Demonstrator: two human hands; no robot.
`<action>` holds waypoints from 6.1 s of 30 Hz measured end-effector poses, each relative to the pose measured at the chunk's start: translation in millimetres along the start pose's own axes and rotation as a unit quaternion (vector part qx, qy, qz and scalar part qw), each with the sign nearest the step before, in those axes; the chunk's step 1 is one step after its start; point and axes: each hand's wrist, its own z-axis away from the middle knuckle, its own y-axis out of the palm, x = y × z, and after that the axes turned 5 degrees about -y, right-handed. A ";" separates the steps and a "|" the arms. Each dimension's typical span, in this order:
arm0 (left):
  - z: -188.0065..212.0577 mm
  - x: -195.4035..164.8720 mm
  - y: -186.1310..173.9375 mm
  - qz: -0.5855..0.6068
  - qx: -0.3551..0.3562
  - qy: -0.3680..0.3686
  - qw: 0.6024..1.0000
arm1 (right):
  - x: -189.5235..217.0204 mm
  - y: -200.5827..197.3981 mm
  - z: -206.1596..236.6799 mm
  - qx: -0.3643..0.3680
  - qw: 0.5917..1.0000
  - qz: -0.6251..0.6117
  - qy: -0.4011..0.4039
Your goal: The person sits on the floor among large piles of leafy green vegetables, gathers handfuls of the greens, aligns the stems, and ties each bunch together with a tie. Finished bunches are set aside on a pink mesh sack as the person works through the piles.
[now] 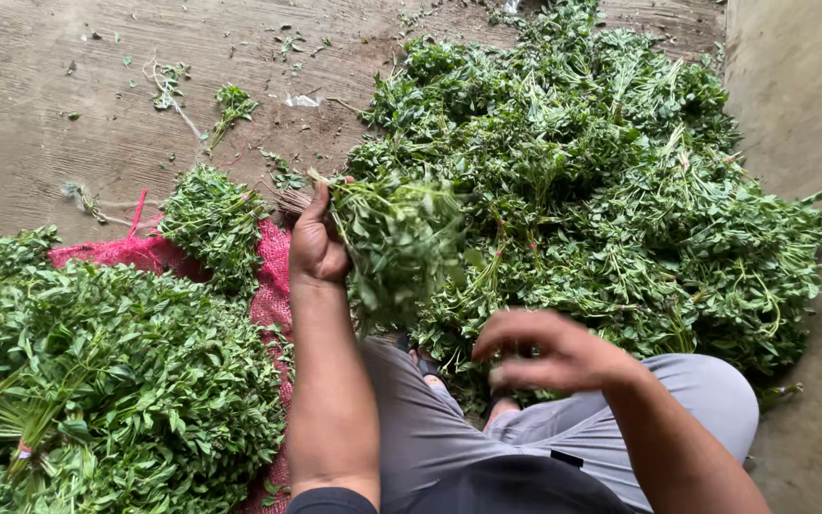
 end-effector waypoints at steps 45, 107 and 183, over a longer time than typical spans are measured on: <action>15.3 27.4 35.0 -0.213 -0.280 0.240 0.905 | -72.9 89.9 -54.3 -0.244 0.901 0.115 0.338; 45.6 106.4 76.8 -0.584 0.145 -0.182 0.778 | -88.5 -40.4 -15.8 -0.470 0.823 -0.266 0.177; 41.0 149.7 66.2 -0.551 0.188 -0.115 0.805 | -71.0 9.7 -4.8 -0.431 0.846 -0.136 0.283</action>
